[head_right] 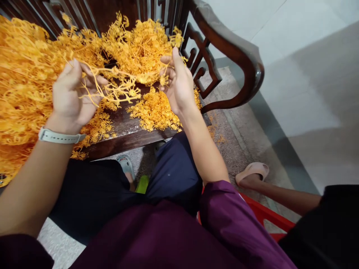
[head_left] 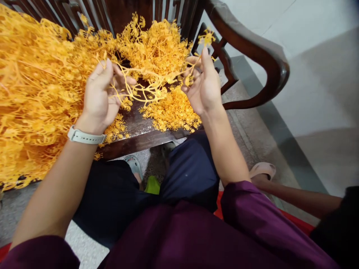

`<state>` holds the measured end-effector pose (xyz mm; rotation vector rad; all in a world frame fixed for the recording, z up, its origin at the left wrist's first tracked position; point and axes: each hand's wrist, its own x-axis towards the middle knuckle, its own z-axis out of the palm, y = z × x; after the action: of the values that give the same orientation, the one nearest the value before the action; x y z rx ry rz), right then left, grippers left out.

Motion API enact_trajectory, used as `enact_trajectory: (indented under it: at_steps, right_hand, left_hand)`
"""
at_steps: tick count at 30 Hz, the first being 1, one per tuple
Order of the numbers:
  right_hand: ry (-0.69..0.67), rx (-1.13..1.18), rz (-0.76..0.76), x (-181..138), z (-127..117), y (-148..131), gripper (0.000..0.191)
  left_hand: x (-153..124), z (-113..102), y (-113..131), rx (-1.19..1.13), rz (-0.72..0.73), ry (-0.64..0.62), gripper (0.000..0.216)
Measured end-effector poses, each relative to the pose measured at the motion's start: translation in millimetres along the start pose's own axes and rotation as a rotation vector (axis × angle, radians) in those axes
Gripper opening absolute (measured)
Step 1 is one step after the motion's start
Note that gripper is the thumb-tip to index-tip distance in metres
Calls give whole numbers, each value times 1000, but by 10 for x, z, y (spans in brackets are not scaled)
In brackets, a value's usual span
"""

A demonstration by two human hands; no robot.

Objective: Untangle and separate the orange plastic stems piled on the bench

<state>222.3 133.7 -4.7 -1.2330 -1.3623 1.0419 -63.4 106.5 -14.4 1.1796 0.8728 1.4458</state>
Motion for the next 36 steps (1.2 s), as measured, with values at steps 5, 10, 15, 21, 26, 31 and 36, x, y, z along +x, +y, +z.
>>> enact_trajectory:
  at_steps: [5,10,15,21,26,31,36]
  right_hand:
    - [-137,-165,-126,-36,181,109,69]
    - [-726,-633,-387,-324,640,183,27]
    - [-1039,-968,-503,-744,1283,441,32]
    - [-983,-1025,-447,-897,1608,639,25]
    - [-1003,-1065,-444,-701,1528,420,26]
    - [-776,-1087,-363,-269,1005,170,29]
    - [-497,-1114,-227,22,343,148,18]
  left_hand:
    - [24,-125,244,-28,51,71,52]
    - [4,-169,320,-50,72,67,44]
    - [17,-110,128,-21,106,-16,46]
    - [31,-97,-6,-33,86,46,49]
    - [-34,-42,13,-100,45,61,48]
    - [-53,3,39,-168,107,107,46]
    - [-87,81,42,-202,92,139,32]
